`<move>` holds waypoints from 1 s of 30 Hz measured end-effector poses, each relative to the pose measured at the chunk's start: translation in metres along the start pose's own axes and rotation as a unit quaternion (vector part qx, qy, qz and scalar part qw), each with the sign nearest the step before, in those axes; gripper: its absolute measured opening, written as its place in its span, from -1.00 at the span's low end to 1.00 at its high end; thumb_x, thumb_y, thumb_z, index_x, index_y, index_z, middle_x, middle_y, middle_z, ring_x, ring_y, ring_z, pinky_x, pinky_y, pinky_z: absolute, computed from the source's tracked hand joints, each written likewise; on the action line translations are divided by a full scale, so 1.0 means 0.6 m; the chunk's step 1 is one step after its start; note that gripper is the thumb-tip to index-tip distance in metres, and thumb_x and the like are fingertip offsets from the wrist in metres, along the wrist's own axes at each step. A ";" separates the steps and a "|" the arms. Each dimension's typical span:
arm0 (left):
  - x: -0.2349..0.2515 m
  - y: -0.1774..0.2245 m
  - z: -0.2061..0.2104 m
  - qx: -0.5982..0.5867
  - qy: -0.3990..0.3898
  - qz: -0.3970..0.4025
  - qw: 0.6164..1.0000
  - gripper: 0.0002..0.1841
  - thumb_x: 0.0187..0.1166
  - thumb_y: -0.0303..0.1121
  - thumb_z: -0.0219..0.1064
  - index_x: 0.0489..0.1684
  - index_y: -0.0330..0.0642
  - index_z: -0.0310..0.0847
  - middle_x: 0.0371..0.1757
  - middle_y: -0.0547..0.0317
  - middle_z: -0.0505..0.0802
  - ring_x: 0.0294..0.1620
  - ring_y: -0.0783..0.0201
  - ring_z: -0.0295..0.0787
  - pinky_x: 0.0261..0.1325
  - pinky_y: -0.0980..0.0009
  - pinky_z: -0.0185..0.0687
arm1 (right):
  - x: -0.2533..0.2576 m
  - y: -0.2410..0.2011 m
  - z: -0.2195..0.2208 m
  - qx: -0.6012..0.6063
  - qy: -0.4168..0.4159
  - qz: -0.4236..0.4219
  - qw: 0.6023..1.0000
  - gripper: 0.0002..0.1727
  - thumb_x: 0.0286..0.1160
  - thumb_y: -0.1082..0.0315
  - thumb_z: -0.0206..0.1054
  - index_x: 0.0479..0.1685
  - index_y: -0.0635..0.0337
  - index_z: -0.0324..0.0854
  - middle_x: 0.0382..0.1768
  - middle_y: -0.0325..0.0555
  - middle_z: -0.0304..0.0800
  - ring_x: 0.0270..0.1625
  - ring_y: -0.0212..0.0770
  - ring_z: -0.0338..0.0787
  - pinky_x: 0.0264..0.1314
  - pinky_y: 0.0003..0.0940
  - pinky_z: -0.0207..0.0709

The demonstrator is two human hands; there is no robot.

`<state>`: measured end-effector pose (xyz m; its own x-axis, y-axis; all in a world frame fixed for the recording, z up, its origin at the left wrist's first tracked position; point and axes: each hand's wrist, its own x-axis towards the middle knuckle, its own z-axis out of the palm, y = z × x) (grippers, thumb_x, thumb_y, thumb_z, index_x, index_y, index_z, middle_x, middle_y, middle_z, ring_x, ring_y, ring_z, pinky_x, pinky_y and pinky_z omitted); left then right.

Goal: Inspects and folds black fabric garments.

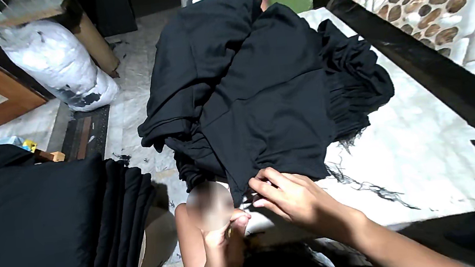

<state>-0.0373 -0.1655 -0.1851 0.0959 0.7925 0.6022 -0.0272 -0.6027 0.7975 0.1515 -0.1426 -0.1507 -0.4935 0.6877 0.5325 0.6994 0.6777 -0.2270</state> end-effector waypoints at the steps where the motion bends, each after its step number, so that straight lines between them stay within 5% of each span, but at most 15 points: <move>1: 0.000 -0.001 -0.001 0.002 0.000 0.003 1.000 -0.76 0.78 -0.23 0.18 -0.25 -0.13 0.66 0.29 0.35 0.77 0.43 0.57 0.60 0.46 0.59 0.53 | -0.002 0.002 -0.001 -0.001 0.003 -0.003 1.000 -0.62 0.74 0.06 0.09 0.05 0.14 0.70 -0.26 0.00 0.72 -0.46 -0.13 0.72 -0.52 -0.40 0.55; 15: -0.004 -0.010 -0.006 0.050 -0.038 0.038 0.997 -0.80 0.77 -0.27 0.20 -0.22 -0.15 0.62 0.37 0.23 0.71 0.49 0.49 0.56 0.53 0.51 0.51 | 0.004 0.009 0.008 -0.031 0.036 -0.004 0.999 -0.58 0.79 0.13 0.03 -0.09 0.19 0.76 -0.58 -0.09 0.56 -0.64 -0.15 0.59 -0.63 -0.39 0.43; 20: -0.004 -0.006 -0.008 0.018 -0.034 0.026 0.999 -0.80 0.77 -0.28 0.21 -0.25 -0.14 0.62 0.37 0.25 0.72 0.49 0.49 0.56 0.52 0.53 0.51 | -0.006 0.007 -0.009 -0.020 0.011 -0.044 0.999 -0.69 0.76 0.11 0.11 -0.04 0.11 0.68 -0.42 -0.06 0.61 -0.58 -0.18 0.59 -0.61 -0.43 0.41; 24: -0.002 -0.002 0.001 -0.006 -0.022 0.012 1.000 -0.79 0.75 -0.25 0.24 -0.26 -0.12 0.66 0.37 0.29 0.74 0.47 0.50 0.60 0.48 0.55 0.55 | -0.006 0.008 -0.018 -0.033 0.026 -0.057 0.998 -0.78 0.72 0.27 0.14 -0.14 0.11 0.69 -0.49 -0.08 0.58 -0.64 -0.21 0.51 -0.66 -0.44 0.31; 30: -0.002 0.001 0.004 -0.023 -0.030 0.002 0.999 -0.75 0.77 -0.21 0.20 -0.27 -0.11 0.67 0.36 0.31 0.73 0.49 0.51 0.57 0.50 0.56 0.51 | -0.009 0.007 -0.015 -0.031 0.021 -0.058 0.998 -0.77 0.72 0.24 0.14 -0.13 0.11 0.69 -0.51 -0.10 0.55 -0.65 -0.21 0.51 -0.67 -0.45 0.32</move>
<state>-0.0349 -0.1672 -0.1853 0.1544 0.7818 0.6041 -0.0727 -0.6007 0.7961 0.1618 -0.1461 -0.1471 -0.5521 0.5928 0.5863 0.6694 0.7344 -0.1122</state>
